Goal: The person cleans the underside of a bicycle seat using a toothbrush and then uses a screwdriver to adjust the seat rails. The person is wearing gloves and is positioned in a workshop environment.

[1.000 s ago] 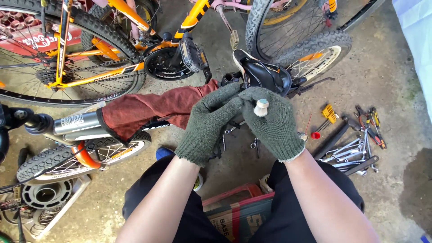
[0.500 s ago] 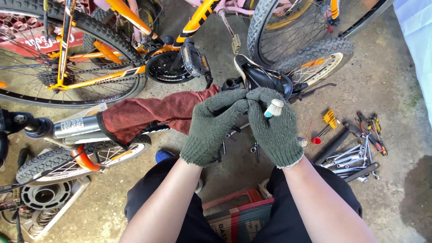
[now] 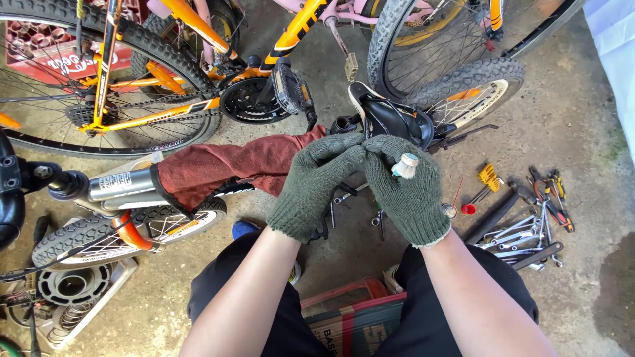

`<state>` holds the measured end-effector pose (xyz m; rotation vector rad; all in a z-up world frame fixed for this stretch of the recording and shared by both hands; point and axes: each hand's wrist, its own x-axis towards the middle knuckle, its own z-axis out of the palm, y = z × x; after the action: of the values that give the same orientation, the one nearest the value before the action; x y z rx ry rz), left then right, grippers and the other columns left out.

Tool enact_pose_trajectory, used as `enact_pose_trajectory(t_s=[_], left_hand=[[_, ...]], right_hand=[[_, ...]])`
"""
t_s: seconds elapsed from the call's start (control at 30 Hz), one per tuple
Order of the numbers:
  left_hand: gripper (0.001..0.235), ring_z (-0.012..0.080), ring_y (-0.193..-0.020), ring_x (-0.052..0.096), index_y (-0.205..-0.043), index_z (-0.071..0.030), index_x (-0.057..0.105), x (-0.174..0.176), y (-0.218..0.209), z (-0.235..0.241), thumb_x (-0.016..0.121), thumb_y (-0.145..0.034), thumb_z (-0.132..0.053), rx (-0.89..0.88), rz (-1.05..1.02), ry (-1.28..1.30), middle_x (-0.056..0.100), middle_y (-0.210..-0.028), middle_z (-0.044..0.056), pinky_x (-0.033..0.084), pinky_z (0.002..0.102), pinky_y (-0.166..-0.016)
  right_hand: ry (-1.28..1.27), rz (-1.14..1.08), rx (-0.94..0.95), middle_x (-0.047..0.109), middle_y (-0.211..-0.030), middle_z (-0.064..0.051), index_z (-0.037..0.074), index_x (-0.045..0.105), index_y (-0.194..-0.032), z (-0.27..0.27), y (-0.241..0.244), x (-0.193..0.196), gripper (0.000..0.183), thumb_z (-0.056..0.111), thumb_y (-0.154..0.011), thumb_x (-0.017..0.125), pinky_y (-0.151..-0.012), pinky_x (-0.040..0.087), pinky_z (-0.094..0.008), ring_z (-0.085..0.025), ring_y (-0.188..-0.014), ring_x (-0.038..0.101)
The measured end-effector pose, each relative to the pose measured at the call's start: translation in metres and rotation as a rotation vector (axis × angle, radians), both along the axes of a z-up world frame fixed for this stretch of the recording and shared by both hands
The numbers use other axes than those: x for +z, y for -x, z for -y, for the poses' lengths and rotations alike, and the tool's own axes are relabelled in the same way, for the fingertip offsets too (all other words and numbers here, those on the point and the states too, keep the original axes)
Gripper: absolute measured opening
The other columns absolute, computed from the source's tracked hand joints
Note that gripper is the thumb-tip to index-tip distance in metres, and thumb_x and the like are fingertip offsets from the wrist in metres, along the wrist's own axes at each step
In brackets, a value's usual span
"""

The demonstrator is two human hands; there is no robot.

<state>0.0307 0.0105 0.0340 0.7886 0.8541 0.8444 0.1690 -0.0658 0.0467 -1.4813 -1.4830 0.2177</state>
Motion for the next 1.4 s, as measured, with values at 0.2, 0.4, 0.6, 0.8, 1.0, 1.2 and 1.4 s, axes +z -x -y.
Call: enact_pose_trajectory(t_s=[0.2, 0.4, 0.6, 0.8, 1.0, 1.2, 1.4], left_hand=[[0.034, 0.0268, -0.089, 0.075, -0.123, -0.003, 0.072, -0.014, 0.002, -0.006, 0.078, -0.09, -0.008, -0.027, 0.066, -0.045, 0.075, -0.104, 0.021, 0.068, 0.045, -0.075], [0.038, 0.0248, -0.09, 0.073, -0.129, -0.002, 0.067, -0.002, 0.0, -0.002, 0.075, -0.092, -0.007, -0.067, 0.007, -0.161, 0.074, -0.106, 0.022, 0.068, 0.046, -0.077], [0.037, 0.0224, -0.093, 0.073, -0.13, -0.006, 0.068, -0.008, 0.001, -0.002, 0.075, -0.094, -0.009, -0.081, -0.033, -0.241, 0.076, -0.106, 0.02, 0.067, 0.043, -0.076], [0.039, 0.0221, -0.095, 0.073, -0.131, -0.007, 0.067, -0.009, 0.002, -0.002, 0.076, -0.093, -0.011, -0.094, -0.056, -0.269, 0.076, -0.108, 0.019, 0.067, 0.044, -0.079], [0.03, 0.0173, -0.096, 0.073, -0.119, -0.012, 0.076, 0.009, 0.004, 0.0, 0.079, -0.091, -0.02, -0.132, -0.169, -0.289, 0.079, -0.105, 0.013, 0.065, 0.036, -0.082], [0.028, 0.0202, -0.091, 0.076, -0.111, -0.009, 0.078, 0.0, 0.004, -0.001, 0.084, -0.087, -0.022, -0.138, -0.112, -0.17, 0.079, -0.1, 0.016, 0.066, 0.036, -0.079], [0.032, 0.0175, -0.088, 0.074, -0.11, -0.004, 0.078, 0.006, 0.009, -0.004, 0.085, -0.084, -0.022, -0.172, -0.141, -0.056, 0.079, -0.097, 0.015, 0.064, 0.033, -0.082]], right_hand=[[0.031, 0.168, -0.052, 0.075, -0.105, -0.014, -0.001, 0.07, -0.111, -0.001, -0.001, -0.002, 0.026, 0.0, -0.086, 0.076, -0.085, 0.058, -0.035, -0.026, -0.09, 0.073], [0.061, 0.111, -0.03, 0.074, -0.111, -0.015, -0.001, 0.07, -0.116, 0.002, -0.003, 0.004, 0.026, 0.0, -0.089, 0.073, -0.09, 0.057, -0.038, -0.027, -0.097, 0.073], [0.004, 0.016, -0.32, 0.078, -0.114, 0.004, 0.027, 0.079, -0.113, -0.012, -0.003, -0.049, 0.045, 0.039, -0.074, 0.096, -0.096, 0.061, -0.026, -0.018, -0.112, 0.073], [0.067, 0.143, -0.04, 0.076, -0.107, -0.012, 0.0, 0.073, -0.112, 0.0, -0.008, -0.001, 0.025, 0.004, -0.088, 0.077, -0.087, 0.057, -0.036, -0.026, -0.093, 0.073], [0.005, 0.069, -0.003, 0.074, -0.112, -0.017, -0.006, 0.068, -0.116, 0.0, -0.011, -0.01, 0.026, -0.001, -0.091, 0.075, -0.09, 0.059, -0.037, -0.028, -0.099, 0.073], [0.088, 0.098, 0.002, 0.074, -0.111, -0.014, -0.002, 0.069, -0.114, 0.0, -0.013, -0.003, 0.026, -0.001, -0.088, 0.071, -0.09, 0.056, -0.037, -0.027, -0.097, 0.072], [0.079, 0.123, 0.047, 0.074, -0.106, -0.014, -0.002, 0.069, -0.113, 0.0, -0.017, -0.002, 0.027, -0.002, -0.086, 0.072, -0.085, 0.055, -0.037, -0.028, -0.092, 0.071]])
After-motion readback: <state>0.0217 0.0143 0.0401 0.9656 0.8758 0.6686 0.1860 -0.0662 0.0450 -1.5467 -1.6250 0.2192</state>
